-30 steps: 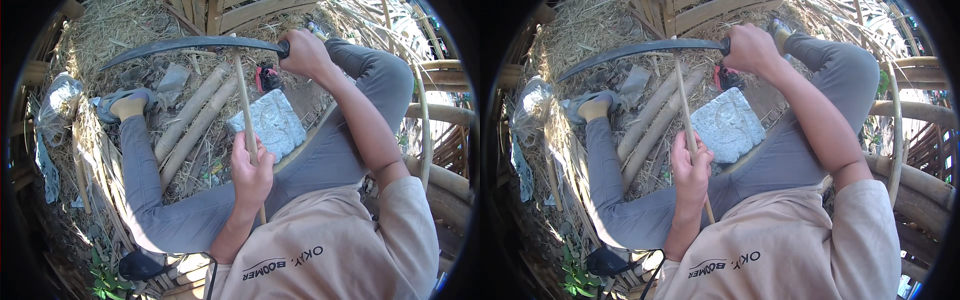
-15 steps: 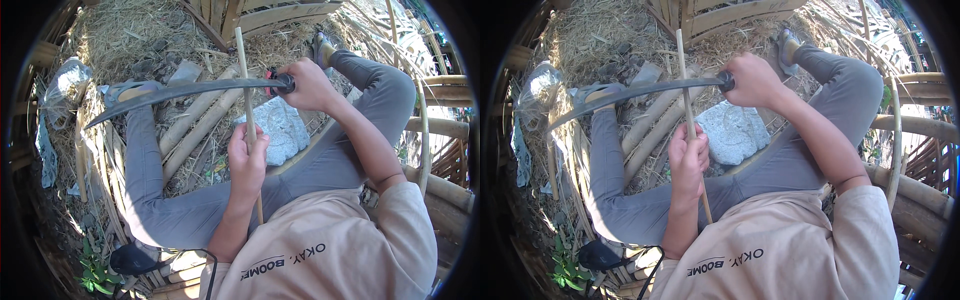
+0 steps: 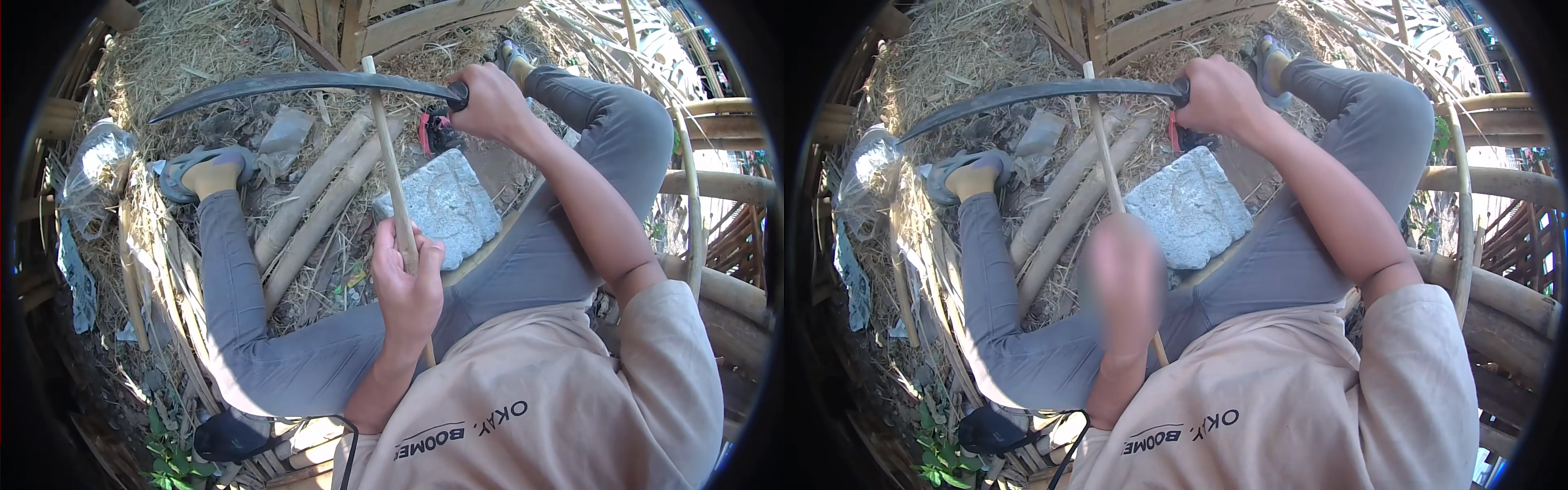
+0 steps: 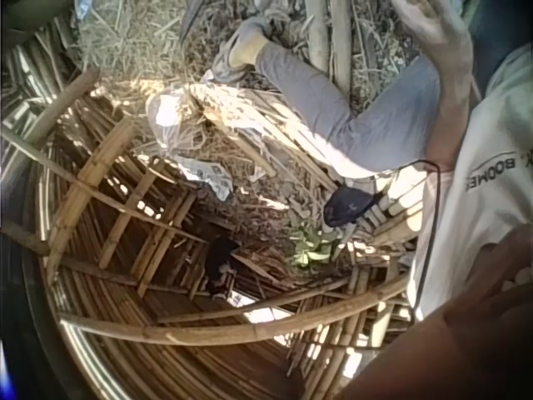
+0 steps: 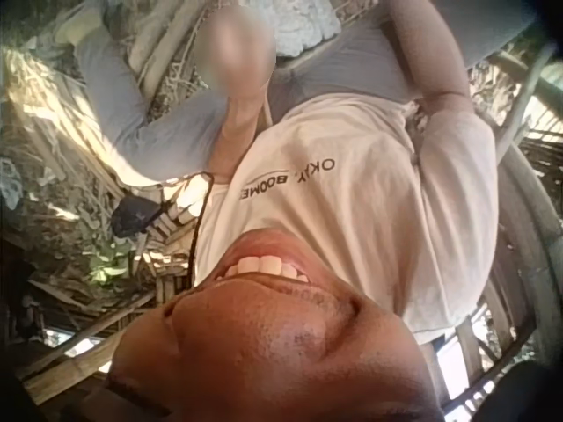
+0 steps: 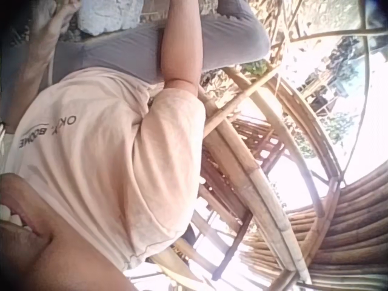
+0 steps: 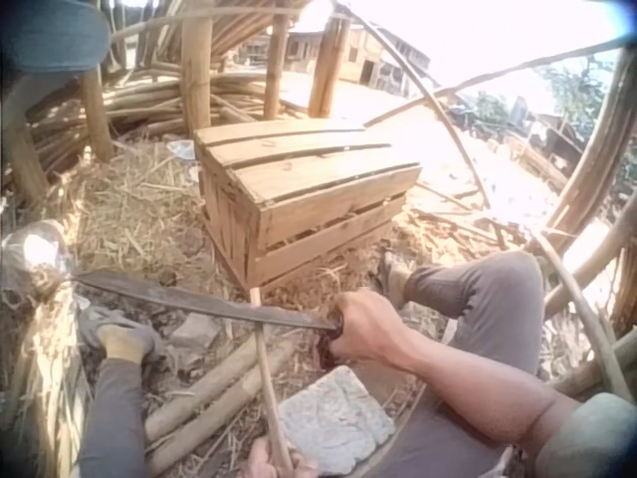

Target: The person scrapes and whittles a thin wooden stick using a large curved knife.

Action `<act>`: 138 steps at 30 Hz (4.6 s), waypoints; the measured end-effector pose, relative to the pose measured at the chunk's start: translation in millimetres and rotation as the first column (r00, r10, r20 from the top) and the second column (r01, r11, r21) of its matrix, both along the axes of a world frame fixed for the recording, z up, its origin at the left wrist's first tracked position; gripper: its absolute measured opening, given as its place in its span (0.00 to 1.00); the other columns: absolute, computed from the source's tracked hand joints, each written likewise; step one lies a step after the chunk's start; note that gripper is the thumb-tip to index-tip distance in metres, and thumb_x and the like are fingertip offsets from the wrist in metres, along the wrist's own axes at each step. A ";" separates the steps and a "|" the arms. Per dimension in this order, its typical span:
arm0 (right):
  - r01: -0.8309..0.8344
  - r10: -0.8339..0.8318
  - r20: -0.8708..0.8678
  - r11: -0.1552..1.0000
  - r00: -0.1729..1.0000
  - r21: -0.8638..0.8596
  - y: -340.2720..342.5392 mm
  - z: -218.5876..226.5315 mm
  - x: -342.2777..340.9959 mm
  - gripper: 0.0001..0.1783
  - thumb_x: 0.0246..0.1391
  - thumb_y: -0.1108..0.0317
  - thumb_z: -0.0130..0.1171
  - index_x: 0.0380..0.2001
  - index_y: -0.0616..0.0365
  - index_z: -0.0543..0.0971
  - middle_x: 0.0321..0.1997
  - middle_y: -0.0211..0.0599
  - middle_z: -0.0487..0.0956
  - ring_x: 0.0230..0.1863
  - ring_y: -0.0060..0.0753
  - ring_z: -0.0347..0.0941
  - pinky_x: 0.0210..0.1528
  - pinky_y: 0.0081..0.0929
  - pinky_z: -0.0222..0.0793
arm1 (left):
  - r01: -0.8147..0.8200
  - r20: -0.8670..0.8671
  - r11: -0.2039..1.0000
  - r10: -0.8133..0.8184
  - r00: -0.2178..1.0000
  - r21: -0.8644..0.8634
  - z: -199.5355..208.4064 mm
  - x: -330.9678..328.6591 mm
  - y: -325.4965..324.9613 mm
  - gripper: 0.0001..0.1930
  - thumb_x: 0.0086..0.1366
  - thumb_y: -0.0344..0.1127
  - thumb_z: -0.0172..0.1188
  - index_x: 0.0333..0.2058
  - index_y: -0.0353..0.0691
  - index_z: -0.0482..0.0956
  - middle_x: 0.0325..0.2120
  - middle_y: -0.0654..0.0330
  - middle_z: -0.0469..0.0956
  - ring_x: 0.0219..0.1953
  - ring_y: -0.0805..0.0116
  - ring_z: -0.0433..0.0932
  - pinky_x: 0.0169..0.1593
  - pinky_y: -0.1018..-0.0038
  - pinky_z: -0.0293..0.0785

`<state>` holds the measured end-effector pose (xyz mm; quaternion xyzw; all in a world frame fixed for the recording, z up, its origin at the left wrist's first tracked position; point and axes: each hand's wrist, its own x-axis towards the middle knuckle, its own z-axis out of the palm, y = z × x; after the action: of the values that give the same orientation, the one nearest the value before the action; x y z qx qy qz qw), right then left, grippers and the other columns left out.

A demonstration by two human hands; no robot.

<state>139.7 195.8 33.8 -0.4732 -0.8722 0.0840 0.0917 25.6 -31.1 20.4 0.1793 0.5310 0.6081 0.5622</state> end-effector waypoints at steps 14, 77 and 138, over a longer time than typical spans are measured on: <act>-0.382 0.395 0.002 0.891 0.919 -0.246 -60.2 -5.2 -13.6 0.09 0.30 0.68 0.61 0.21 0.58 0.82 0.17 0.49 0.75 0.25 0.56 0.76 0.32 0.48 0.72 | -0.053 -0.028 0.997 0.052 0.998 -0.060 -25.6 -11.7 8.6 0.13 0.62 0.29 0.60 0.43 0.32 0.71 0.31 0.63 0.72 0.30 0.78 0.70 0.34 0.77 0.68; -0.322 0.335 0.025 0.920 0.942 -0.223 -63.2 -21.5 -12.6 0.14 0.26 0.69 0.62 0.24 0.60 0.82 0.22 0.50 0.78 0.33 0.56 0.77 0.39 0.45 0.74 | -0.081 -0.130 0.996 0.076 0.989 -0.033 -24.0 1.9 6.0 0.13 0.58 0.23 0.54 0.42 0.38 0.70 0.24 0.70 0.66 0.20 0.86 0.61 0.21 0.84 0.55; -0.144 0.142 0.057 0.989 0.988 0.022 -24.6 7.1 -2.6 0.12 0.29 0.65 0.63 0.21 0.61 0.80 0.22 0.52 0.78 0.31 0.57 0.78 0.38 0.47 0.76 | 0.011 0.191 1.000 -0.013 0.981 0.012 -2.9 1.2 6.3 0.14 0.54 0.19 0.51 0.40 0.37 0.67 0.23 0.71 0.62 0.23 0.85 0.60 0.26 0.84 0.57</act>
<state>137.1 171.1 40.9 -0.4103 -0.9071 0.0660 0.0675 26.8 -24.7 17.5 0.1263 0.4702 0.6220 0.6132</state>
